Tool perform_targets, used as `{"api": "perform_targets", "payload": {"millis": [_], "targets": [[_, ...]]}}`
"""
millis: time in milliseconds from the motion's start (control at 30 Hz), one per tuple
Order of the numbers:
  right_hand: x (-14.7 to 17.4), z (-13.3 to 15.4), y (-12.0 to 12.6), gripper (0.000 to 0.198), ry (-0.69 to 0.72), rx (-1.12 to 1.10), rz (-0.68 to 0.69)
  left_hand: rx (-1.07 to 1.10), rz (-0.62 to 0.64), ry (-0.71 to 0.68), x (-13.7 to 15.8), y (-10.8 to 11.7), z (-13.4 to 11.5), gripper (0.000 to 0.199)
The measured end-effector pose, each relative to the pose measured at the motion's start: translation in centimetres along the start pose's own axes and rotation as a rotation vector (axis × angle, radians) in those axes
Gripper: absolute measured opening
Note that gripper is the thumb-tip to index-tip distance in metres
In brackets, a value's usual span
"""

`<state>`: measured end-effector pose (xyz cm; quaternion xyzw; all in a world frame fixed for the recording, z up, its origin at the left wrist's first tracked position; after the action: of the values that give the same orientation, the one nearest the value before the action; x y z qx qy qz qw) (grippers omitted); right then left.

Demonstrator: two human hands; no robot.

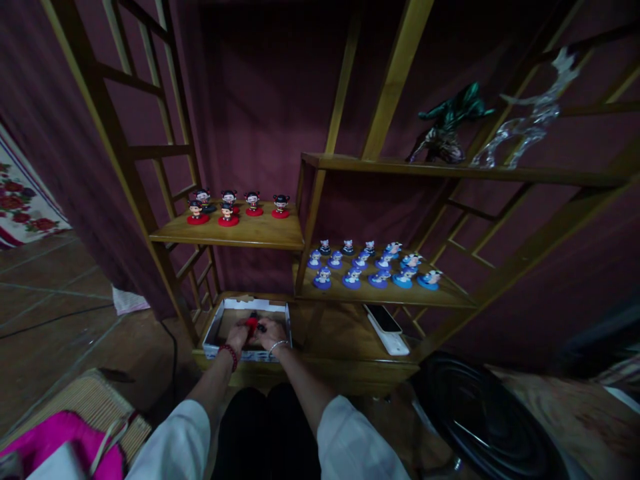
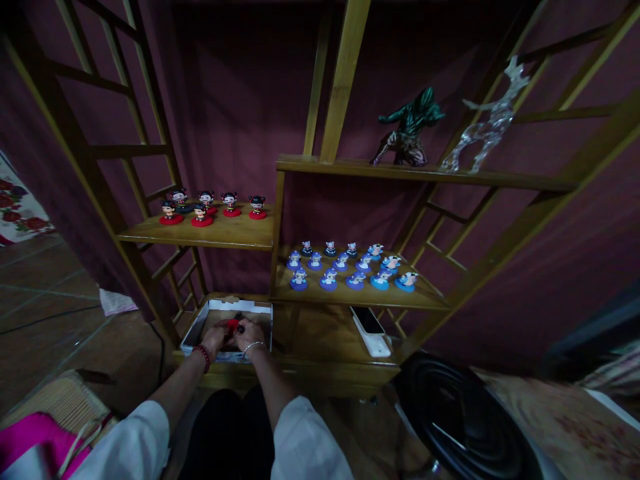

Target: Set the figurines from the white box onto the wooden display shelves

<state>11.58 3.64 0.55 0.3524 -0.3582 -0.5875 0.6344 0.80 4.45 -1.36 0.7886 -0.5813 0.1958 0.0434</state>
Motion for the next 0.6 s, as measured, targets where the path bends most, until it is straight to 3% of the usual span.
{"api": "perform_targets", "payload": {"millis": [233, 600], "targets": [[1.0, 0.7, 0.9, 0.025, 0.014, -0.09, -0.019, 0.171, -0.091, 0.073, 1.3, -0.3, 0.2, 0.013], [2.9, 1.6, 2.8, 0.031, 0.023, -0.115, -0.067, 0.361, -0.155, 0.052, 4.3, -0.4, -0.6, 0.007]]}}
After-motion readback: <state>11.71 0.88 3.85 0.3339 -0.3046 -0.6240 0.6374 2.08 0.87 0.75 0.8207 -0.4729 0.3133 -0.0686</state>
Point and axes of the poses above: each hand's wrist, its own x-axis away from the middle knuckle, its own y-axis out of the back of the hand, z = x × y, the point moved 2 cm from there along -x, towards the middle knuckle, and after that the axes turned 12 degrees about x, right-handed, at the moved point
